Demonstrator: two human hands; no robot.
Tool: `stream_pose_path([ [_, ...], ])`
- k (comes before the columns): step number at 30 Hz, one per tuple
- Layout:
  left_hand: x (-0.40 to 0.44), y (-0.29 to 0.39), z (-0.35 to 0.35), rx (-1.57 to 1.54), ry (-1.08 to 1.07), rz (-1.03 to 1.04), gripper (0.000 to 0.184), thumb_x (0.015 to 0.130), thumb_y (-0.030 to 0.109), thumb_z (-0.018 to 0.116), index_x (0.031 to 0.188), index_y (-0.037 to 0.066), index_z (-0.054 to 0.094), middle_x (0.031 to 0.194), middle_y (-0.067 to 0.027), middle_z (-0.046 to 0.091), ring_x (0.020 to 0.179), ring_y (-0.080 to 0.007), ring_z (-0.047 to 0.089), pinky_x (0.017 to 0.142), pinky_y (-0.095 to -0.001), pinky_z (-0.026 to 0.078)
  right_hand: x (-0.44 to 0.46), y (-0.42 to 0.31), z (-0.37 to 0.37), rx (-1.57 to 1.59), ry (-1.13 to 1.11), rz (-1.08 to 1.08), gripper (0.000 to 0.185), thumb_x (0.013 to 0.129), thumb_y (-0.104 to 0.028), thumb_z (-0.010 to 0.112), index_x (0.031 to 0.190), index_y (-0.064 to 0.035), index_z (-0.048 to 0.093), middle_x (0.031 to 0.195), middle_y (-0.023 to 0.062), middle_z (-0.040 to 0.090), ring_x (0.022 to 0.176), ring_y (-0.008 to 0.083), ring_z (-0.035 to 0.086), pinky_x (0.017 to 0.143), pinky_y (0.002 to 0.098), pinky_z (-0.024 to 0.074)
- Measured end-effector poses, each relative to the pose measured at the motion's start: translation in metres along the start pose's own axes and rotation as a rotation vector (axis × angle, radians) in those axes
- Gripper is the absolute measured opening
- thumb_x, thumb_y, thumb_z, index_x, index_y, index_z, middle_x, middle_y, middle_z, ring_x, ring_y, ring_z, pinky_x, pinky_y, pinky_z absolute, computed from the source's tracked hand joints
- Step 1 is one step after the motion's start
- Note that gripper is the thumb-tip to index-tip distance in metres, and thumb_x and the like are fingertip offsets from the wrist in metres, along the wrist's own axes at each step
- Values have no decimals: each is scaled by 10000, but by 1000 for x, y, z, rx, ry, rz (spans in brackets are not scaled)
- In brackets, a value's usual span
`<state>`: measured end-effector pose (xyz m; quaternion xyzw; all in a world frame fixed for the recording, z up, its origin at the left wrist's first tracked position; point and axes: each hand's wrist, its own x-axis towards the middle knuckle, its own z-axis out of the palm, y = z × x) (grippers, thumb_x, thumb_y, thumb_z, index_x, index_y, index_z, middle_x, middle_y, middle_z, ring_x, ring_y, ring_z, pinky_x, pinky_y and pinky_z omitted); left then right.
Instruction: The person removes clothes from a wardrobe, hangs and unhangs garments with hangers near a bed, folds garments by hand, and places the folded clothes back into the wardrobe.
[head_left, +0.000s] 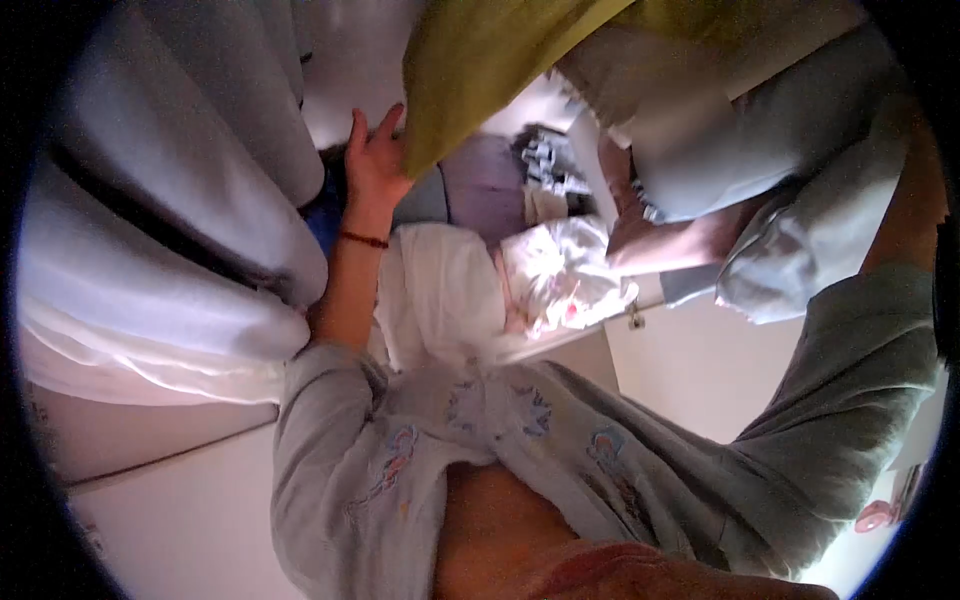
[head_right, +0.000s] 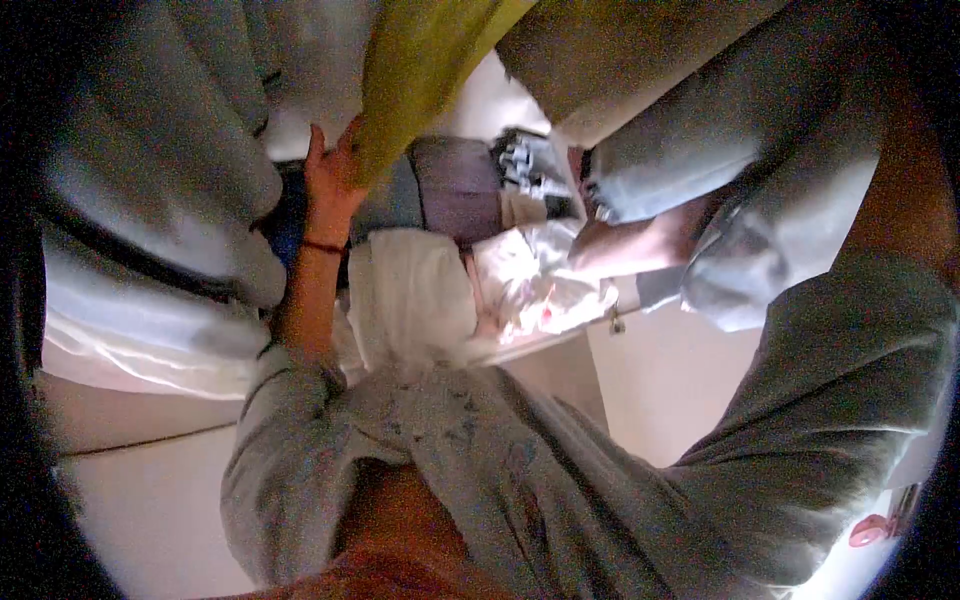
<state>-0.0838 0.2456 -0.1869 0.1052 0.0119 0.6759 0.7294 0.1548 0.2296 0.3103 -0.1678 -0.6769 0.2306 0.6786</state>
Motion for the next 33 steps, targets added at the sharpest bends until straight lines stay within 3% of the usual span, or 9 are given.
stream_pose_path([
  [2,-3,-2,-7,12,126,-28,731,886,583,395,1330,3,376,1287,-236,459,1178,-367,448,1004,-470,346,-20,13,0,4,-46,9,297,903,-209,446,1050,47,481,905,200,560,774,353,597,811,485,483],
  [4,-6,-4,-15,78,-34,-25,811,876,570,448,1428,59,146,1392,-283,288,1273,-385,333,1036,-490,288,-41,22,0,15,-83,19,304,900,-214,460,1057,45,488,922,202,564,789,349,598,819,474,483],
  [12,-11,-7,-32,152,-115,-31,738,879,549,456,1412,90,234,1325,-218,388,1178,-346,422,998,-461,346,-75,75,-22,254,-389,58,334,891,-235,513,1084,38,515,991,211,578,850,335,598,852,431,481],
  [14,-21,-16,-17,217,-168,-23,723,880,544,460,1410,100,248,1304,-196,412,1150,-336,441,990,-446,357,-106,80,-3,-219,-60,85,517,813,-300,659,1167,51,518,1089,201,580,901,293,591,819,377,500],
  [16,-34,-26,1,431,-108,9,729,881,528,465,1430,125,204,1351,-160,350,1149,-304,437,993,-415,356,-87,100,-19,-397,84,90,439,816,-227,675,1130,43,529,1071,181,593,858,272,609,679,390,542],
  [18,-39,-35,7,516,-215,72,752,874,486,504,1440,124,166,1385,-153,290,1193,-295,402,1007,-413,338,-87,108,-27,-239,-85,13,355,844,-185,646,1112,22,538,1059,147,599,853,231,604,699,349,526],
  [24,-32,-53,15,956,-422,295,945,782,319,689,1457,113,60,1477,-152,79,1346,-305,194,1067,-421,241,-114,127,-15,-268,9,-361,423,890,-305,596,1156,16,522,1087,98,590,930,165,561,782,270,458],
  [28,-47,-55,40,1728,-361,674,1063,693,298,775,1450,86,60,1472,-246,28,1361,-387,114,1079,-423,214,-134,119,-19,57,-120,-152,451,906,-343,555,1184,9,502,1081,76,593,971,149,555,816,290,463],
  [33,-40,-72,42,1801,-199,737,991,700,90,727,1444,73,74,1460,-254,122,1356,-386,150,1082,-436,209,-150,116,-16,78,-180,-122,426,890,-288,582,1192,1,496,1100,75,596,961,151,576,831,285,470],
])
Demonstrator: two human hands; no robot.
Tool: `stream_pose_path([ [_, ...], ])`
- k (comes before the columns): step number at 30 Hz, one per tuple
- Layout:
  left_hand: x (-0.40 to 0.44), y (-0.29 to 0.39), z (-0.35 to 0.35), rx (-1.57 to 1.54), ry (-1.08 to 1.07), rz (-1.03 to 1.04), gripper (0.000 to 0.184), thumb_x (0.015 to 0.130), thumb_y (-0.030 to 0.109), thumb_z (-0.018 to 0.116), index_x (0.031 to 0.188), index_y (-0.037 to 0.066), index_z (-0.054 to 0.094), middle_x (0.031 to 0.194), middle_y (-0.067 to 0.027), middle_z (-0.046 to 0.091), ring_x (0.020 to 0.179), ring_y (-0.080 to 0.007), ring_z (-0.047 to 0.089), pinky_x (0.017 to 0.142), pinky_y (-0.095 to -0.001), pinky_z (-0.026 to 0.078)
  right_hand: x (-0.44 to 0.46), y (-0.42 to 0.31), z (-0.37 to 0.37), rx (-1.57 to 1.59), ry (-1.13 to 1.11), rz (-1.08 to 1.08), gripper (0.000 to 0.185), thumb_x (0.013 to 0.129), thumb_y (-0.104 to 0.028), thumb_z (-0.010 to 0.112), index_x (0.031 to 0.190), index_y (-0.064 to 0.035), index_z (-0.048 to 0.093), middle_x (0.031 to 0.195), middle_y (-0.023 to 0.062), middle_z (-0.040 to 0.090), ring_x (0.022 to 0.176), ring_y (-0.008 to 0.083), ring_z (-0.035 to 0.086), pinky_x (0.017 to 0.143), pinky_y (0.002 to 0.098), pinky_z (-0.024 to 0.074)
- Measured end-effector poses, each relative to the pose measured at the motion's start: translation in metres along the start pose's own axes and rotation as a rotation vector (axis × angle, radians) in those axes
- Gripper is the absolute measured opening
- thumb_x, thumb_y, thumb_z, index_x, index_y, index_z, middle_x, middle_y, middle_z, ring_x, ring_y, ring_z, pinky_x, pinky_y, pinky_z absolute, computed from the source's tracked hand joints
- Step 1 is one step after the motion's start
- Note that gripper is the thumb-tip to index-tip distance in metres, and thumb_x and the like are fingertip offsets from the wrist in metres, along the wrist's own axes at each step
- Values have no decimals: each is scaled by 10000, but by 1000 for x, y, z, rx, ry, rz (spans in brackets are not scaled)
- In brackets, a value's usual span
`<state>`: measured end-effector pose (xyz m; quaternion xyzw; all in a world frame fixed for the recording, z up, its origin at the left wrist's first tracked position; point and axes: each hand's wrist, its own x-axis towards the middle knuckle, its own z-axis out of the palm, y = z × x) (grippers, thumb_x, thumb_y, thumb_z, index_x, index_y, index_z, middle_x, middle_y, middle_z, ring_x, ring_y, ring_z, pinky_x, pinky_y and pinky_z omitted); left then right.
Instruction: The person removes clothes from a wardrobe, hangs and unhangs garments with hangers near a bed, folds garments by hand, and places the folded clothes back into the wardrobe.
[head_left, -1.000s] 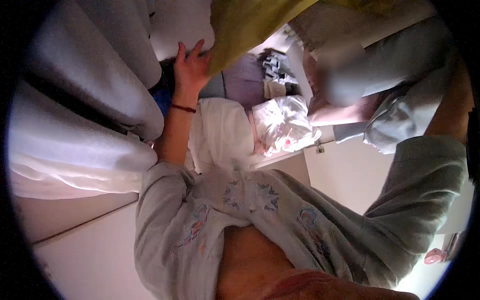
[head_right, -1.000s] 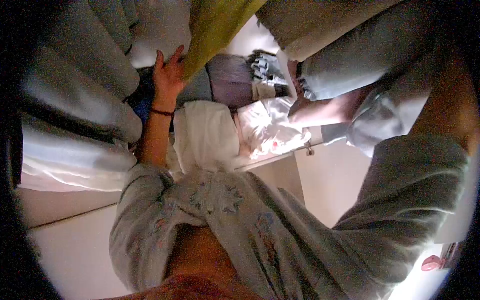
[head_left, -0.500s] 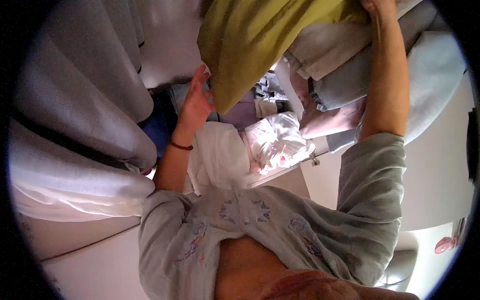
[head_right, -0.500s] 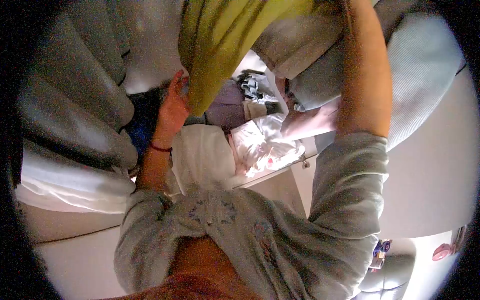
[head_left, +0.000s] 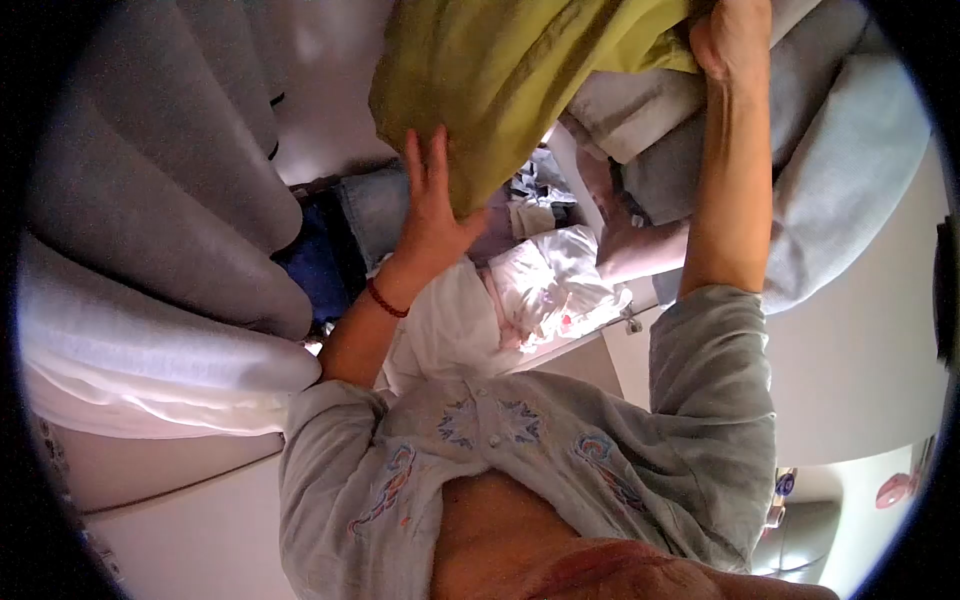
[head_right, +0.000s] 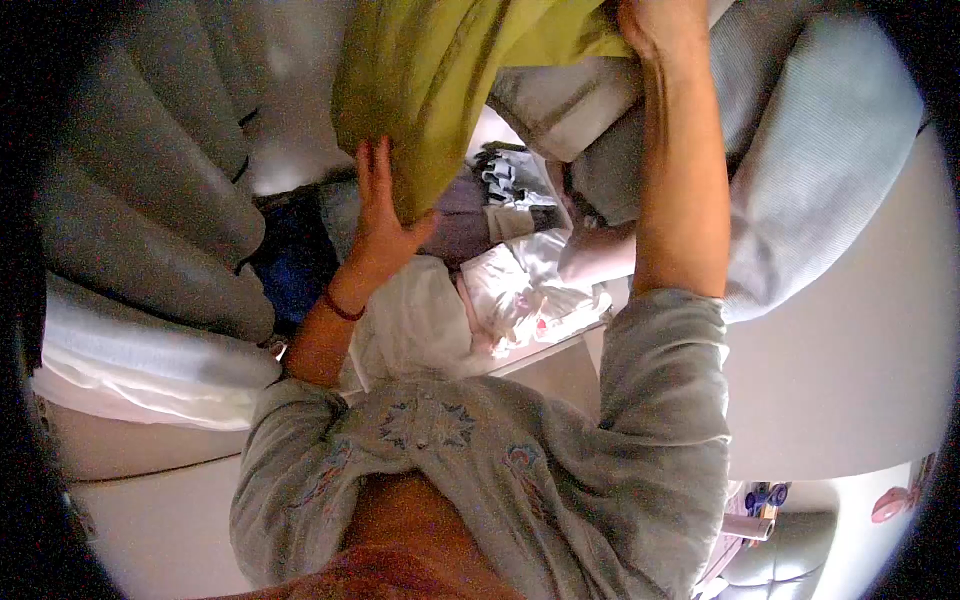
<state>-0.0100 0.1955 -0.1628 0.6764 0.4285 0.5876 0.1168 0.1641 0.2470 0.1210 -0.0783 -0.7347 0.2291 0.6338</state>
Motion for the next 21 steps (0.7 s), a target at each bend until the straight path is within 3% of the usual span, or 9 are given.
stream_pose_path([
  [2,5,-9,2,26,47,20,936,720,85,715,1440,66,117,1435,-288,156,1333,-421,195,1059,-452,253,-4,0,-4,24,-85,24,438,857,-198,624,1214,5,473,1110,71,600,961,152,587,848,291,473],
  [5,9,-15,-16,-108,239,119,709,774,-36,578,1403,50,264,1346,-217,393,1166,-347,470,926,-400,419,-16,-2,-6,41,-127,43,469,822,-137,656,1226,7,464,1110,75,603,973,157,590,855,297,475],
  [7,9,-6,-40,-645,231,-140,515,829,-68,484,1328,25,401,1209,-122,536,890,-220,595,702,-286,487,-21,-1,-13,105,-118,74,488,796,-66,665,1234,3,460,1118,84,604,985,171,595,870,308,480],
  [10,6,7,-67,-607,321,-132,373,878,-17,435,1248,16,475,1105,-76,577,729,-137,570,536,-222,432,-25,-4,-16,118,-105,113,491,793,-31,653,1242,-3,456,1117,87,608,986,180,600,871,317,488],
  [13,0,10,-92,-1089,405,-141,316,908,123,420,1198,29,503,1027,-80,606,713,-161,586,511,-237,427,-26,-7,-15,155,-103,148,476,791,-8,647,1231,-6,465,1111,89,611,978,187,608,862,321,499],
  [15,8,36,-112,-1368,788,-507,349,903,243,388,1162,48,517,1005,-91,611,718,-194,589,482,-267,425,-27,-11,-13,93,-76,238,429,784,29,622,1193,-10,498,1085,85,621,934,185,619,814,309,513],
  [19,0,59,-130,-1378,793,-375,385,894,289,378,1164,49,510,1073,-111,587,798,-227,584,507,-307,458,-32,0,-21,38,-19,223,381,772,84,572,1138,-17,540,1040,80,636,873,178,627,756,295,519],
  [20,-14,49,-130,-1393,527,-148,398,893,269,399,1178,8,492,1009,-126,607,704,-212,600,507,-296,480,-34,-2,-16,7,26,224,370,770,96,548,1121,-21,553,1016,77,643,851,173,627,735,289,516],
  [21,-19,44,-125,-1390,527,-136,398,893,269,399,1178,8,492,1009,-126,607,704,-212,600,507,-296,480,-35,-4,-14,-24,71,223,365,768,108,524,1105,-25,566,993,73,649,829,168,626,715,283,513],
])
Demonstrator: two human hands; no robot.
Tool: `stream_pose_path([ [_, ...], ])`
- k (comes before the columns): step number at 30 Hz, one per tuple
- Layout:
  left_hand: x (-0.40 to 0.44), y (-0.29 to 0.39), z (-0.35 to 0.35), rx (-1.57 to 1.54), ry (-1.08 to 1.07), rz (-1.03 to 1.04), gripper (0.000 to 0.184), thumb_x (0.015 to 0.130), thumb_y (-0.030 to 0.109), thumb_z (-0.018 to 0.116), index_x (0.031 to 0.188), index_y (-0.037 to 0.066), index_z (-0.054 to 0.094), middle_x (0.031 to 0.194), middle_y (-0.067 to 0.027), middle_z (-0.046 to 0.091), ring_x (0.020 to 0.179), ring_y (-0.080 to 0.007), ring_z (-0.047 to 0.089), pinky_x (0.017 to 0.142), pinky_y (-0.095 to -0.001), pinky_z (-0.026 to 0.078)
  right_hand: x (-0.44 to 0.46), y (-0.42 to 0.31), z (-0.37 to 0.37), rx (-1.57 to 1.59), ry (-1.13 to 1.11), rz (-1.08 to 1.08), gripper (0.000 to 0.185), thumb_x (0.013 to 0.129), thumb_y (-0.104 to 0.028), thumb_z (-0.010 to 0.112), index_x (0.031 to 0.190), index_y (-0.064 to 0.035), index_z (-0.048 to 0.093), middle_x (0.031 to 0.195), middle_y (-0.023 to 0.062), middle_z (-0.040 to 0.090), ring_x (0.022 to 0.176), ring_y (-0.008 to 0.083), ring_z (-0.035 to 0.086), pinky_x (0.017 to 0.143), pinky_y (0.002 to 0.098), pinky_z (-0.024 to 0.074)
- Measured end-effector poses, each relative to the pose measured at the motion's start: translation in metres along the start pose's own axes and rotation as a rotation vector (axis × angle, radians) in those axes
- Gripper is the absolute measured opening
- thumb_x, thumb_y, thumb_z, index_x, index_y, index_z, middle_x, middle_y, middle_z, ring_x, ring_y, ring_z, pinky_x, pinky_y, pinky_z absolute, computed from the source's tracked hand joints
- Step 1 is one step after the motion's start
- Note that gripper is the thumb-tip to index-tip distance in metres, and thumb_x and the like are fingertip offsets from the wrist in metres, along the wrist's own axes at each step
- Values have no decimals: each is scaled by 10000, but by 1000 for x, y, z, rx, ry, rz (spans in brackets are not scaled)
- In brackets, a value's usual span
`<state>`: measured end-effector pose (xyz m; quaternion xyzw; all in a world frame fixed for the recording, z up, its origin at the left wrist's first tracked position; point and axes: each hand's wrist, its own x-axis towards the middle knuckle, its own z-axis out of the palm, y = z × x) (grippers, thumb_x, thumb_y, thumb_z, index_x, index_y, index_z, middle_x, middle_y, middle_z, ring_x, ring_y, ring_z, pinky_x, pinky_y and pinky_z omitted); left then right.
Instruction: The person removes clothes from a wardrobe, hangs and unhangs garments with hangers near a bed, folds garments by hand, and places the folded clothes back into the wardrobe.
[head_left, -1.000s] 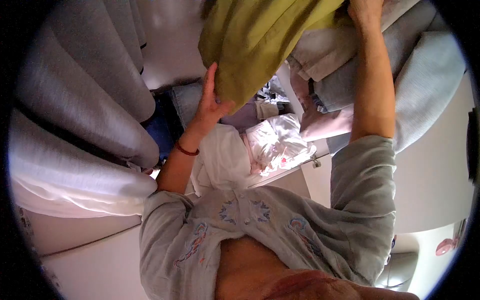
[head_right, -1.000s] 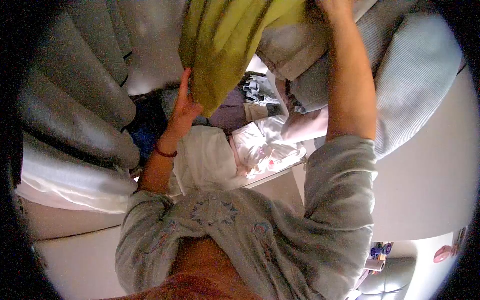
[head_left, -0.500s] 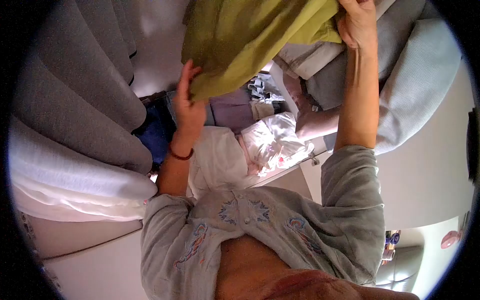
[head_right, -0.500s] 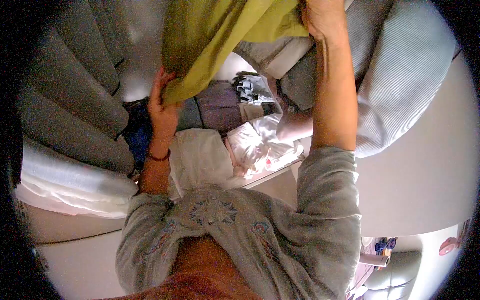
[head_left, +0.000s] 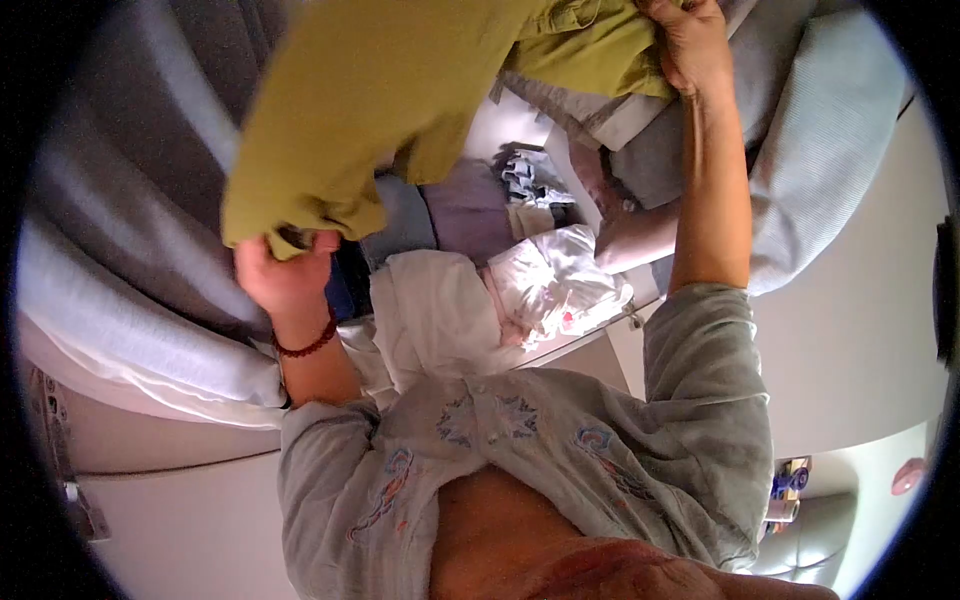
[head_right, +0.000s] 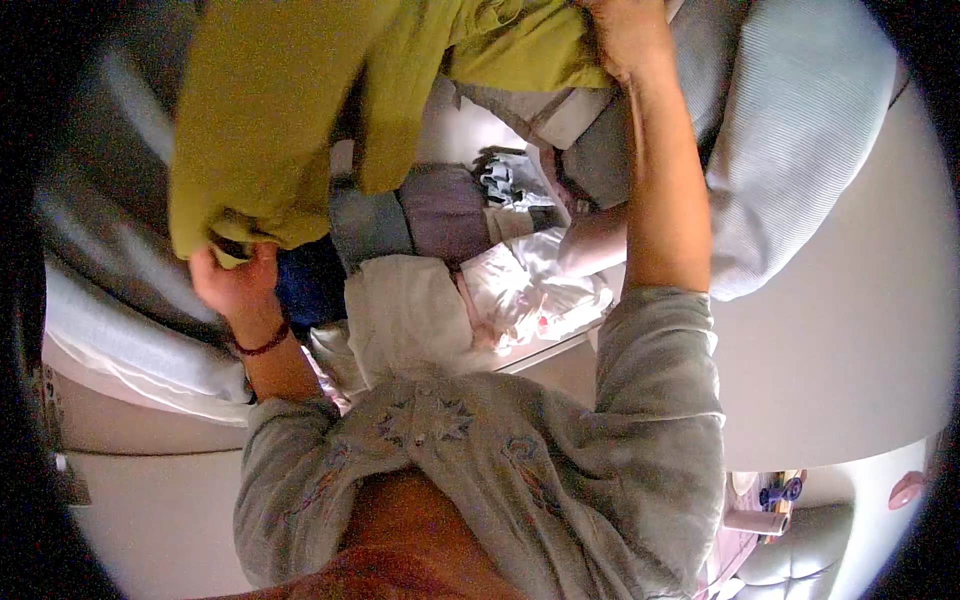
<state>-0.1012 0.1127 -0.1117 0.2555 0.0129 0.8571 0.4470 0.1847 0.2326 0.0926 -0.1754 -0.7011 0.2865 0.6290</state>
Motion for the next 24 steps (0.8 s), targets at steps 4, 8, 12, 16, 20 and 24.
stream_pose_path([
  [4,-12,-6,21,373,-231,-15,335,907,201,427,1109,-56,499,896,-152,612,525,-182,567,411,-249,408,-7,13,-8,-198,40,-53,338,789,95,489,1098,-16,569,959,53,655,819,148,617,715,261,498],
  [8,-2,-3,26,465,-247,6,350,941,271,419,1108,-27,496,878,-146,612,592,-217,594,448,-269,408,-12,4,-12,-464,62,-70,440,779,105,448,1207,9,490,1120,99,601,1012,192,566,873,283,441],
  [12,12,7,43,268,-184,117,363,957,259,424,1208,-3,440,1014,-147,587,852,-277,625,619,-332,489,-11,9,-2,-767,316,-474,542,768,112,424,1300,19,377,1254,165,503,1157,258,473,984,310,362],
  [16,3,-26,30,411,-210,458,465,895,32,507,1313,-12,310,1196,-152,490,1067,-267,535,832,-382,515,-23,0,6,-1190,376,-731,538,787,71,474,1304,37,331,1176,192,514,1056,300,525,946,347,417],
  [20,-11,-35,26,685,-277,493,573,874,41,543,1360,-47,253,1198,-150,492,1051,-211,528,842,-319,479,-29,11,1,-1390,277,-594,478,761,-184,600,1222,-92,514,1144,293,488,976,443,548,818,474,475],
  [24,-11,-45,14,1152,-401,206,593,805,82,623,1321,-34,354,1259,-179,474,1060,-232,540,863,-308,456,-14,5,4,-1248,291,-304,414,776,-323,566,1080,-42,580,1089,290,515,953,414,567,790,479,475],
])
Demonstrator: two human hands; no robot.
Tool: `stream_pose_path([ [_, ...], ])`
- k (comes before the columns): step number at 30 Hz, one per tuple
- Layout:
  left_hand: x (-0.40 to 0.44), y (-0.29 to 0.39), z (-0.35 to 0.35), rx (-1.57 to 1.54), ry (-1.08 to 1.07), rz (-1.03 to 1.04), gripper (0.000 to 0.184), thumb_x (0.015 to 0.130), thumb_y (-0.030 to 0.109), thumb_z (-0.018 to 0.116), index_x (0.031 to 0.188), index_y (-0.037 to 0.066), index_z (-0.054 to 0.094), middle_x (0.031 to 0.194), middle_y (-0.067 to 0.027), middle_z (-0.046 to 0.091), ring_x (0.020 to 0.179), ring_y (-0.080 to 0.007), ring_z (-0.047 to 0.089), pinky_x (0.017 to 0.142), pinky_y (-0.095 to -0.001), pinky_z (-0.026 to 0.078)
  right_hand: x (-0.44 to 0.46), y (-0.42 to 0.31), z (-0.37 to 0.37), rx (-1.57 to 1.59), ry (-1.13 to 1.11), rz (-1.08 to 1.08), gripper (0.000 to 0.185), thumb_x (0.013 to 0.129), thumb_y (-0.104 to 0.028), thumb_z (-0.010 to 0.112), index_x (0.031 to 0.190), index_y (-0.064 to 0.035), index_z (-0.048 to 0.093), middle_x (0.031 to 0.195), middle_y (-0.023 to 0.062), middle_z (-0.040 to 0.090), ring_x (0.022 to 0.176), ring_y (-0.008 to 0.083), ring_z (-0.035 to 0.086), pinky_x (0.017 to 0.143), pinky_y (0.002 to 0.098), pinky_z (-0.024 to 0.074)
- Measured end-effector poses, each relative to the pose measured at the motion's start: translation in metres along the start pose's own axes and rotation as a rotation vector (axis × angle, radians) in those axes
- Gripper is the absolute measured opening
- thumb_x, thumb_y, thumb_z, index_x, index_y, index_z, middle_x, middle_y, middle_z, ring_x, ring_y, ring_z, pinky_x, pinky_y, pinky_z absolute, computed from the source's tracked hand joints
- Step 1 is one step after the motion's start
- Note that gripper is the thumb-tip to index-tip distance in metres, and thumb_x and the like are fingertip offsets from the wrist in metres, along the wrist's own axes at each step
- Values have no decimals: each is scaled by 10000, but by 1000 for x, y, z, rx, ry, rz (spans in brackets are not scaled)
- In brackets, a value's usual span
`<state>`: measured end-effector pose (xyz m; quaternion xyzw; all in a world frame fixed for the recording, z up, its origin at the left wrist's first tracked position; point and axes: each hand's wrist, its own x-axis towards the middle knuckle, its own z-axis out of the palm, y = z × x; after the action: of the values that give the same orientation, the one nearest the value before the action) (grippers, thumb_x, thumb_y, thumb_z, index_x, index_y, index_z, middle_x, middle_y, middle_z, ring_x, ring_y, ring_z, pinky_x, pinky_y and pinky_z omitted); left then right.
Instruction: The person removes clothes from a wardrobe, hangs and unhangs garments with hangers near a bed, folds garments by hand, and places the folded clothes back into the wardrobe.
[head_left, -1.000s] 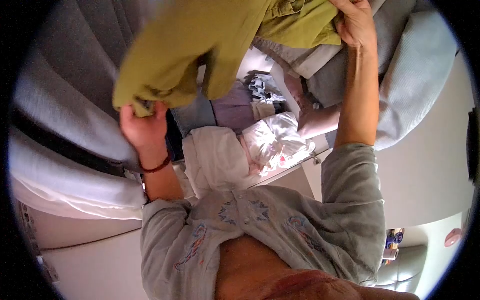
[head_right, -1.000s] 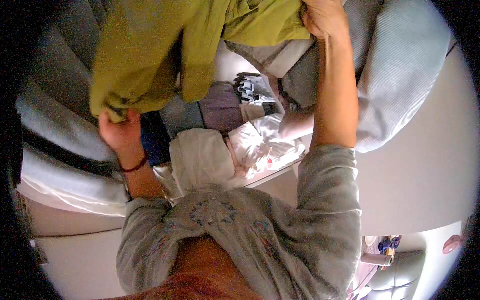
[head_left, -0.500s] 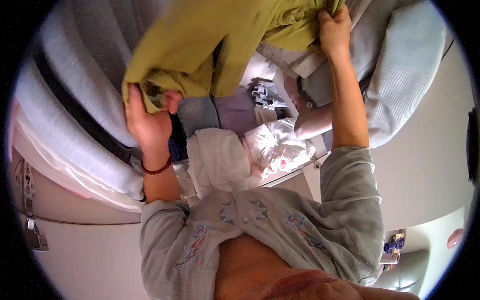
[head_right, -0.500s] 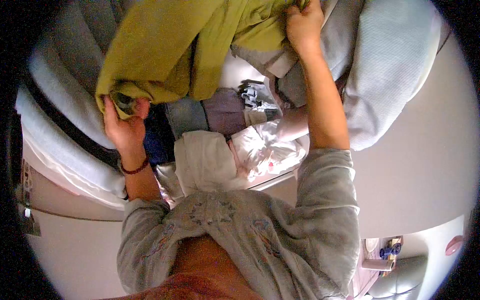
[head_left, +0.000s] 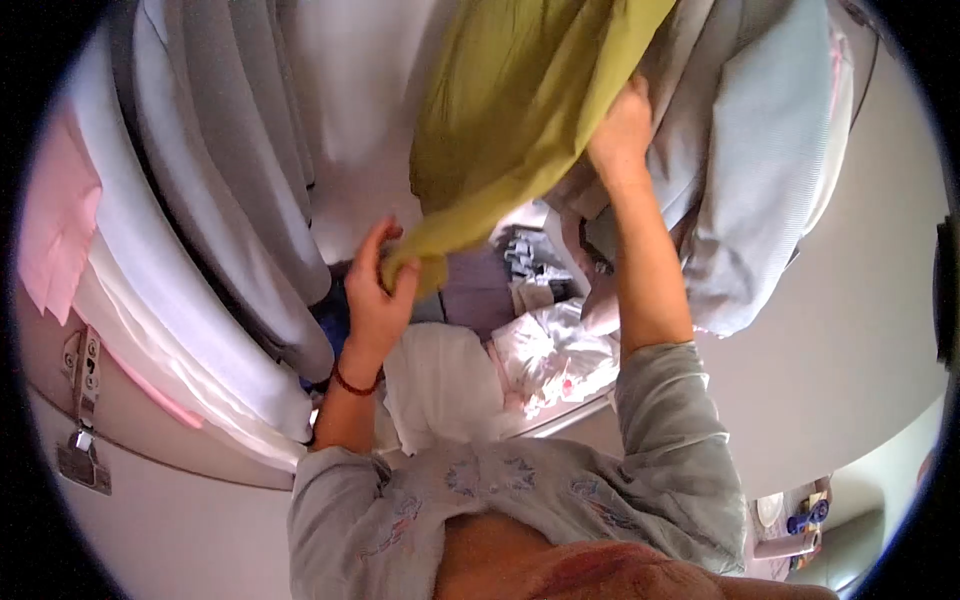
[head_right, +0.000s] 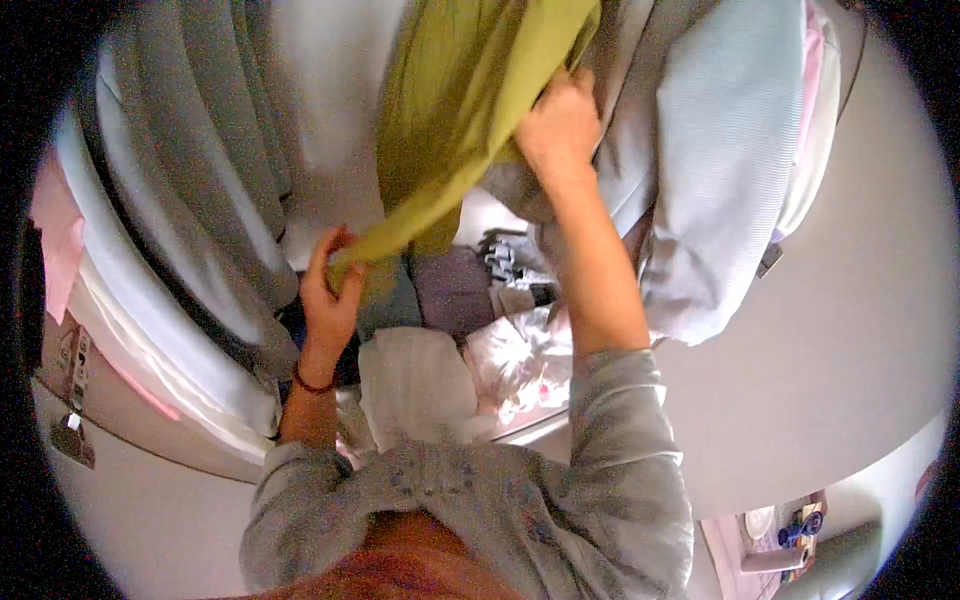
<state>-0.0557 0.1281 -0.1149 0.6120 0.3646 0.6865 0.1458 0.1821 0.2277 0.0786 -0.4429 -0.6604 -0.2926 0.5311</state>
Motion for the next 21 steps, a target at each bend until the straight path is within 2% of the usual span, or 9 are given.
stream_pose_path([
  [4,-7,10,17,334,-364,-64,718,753,216,683,1347,4,342,1321,-220,421,1149,-282,481,886,-321,439,3,4,14,46,-15,55,356,801,-282,533,1070,-58,595,1038,279,558,929,420,569,775,463,476],
  [8,-22,-13,31,378,-342,141,741,792,284,658,1396,66,289,1375,-198,359,1234,-312,390,941,-368,403,2,34,44,307,57,30,306,828,-252,492,1026,-54,613,958,244,609,907,398,579,755,447,470],
  [10,-22,-25,38,-398,-151,-503,767,822,419,622,1429,144,243,1418,-164,300,1274,-345,328,1018,-419,323,-3,22,31,811,-21,170,302,846,-245,488,946,13,608,874,179,634,853,352,590,717,406,471],
  [11,-21,-39,44,-397,-138,-526,767,822,419,622,1429,144,243,1418,-164,300,1274,-345,328,1018,-419,323,-5,36,38,622,12,-39,300,858,-242,490,953,20,600,878,155,633,833,297,587,714,383,474],
  [12,-18,-58,49,-602,-51,-746,741,834,482,578,1425,171,257,1433,-151,275,1269,-355,330,1027,-440,305,-8,48,48,432,39,-248,298,870,-239,493,960,28,591,882,130,632,814,243,584,712,361,477],
  [13,-16,-72,51,-814,46,-959,721,846,545,534,1420,197,271,1447,-137,250,1264,-365,332,1036,-461,286,-18,26,32,1012,-128,318,295,886,-240,505,1004,20,577,904,79,616,807,181,556,712,337,479],
  [14,-13,-74,50,-818,68,-983,721,846,545,534,1420,197,271,1447,-137,250,1264,-365,332,1036,-461,286,-25,21,28,1221,-118,492,295,883,-233,517,1050,6,565,938,72,613,818,192,563,721,339,479],
  [16,-3,-75,57,-1289,-224,-965,727,838,617,476,1393,173,323,1419,-130,313,1235,-340,372,1018,-462,310,-32,23,20,1254,-113,569,296,881,-226,524,1058,9,562,938,64,616,841,184,562,729,323,475],
  [21,27,-76,88,-1483,-47,-795,680,852,591,473,1339,121,402,1341,-116,425,1205,-295,416,985,-469,349,-39,30,7,1073,-216,453,248,844,-148,558,1034,10,575,944,61,622,858,177,564,755,309,467],
])
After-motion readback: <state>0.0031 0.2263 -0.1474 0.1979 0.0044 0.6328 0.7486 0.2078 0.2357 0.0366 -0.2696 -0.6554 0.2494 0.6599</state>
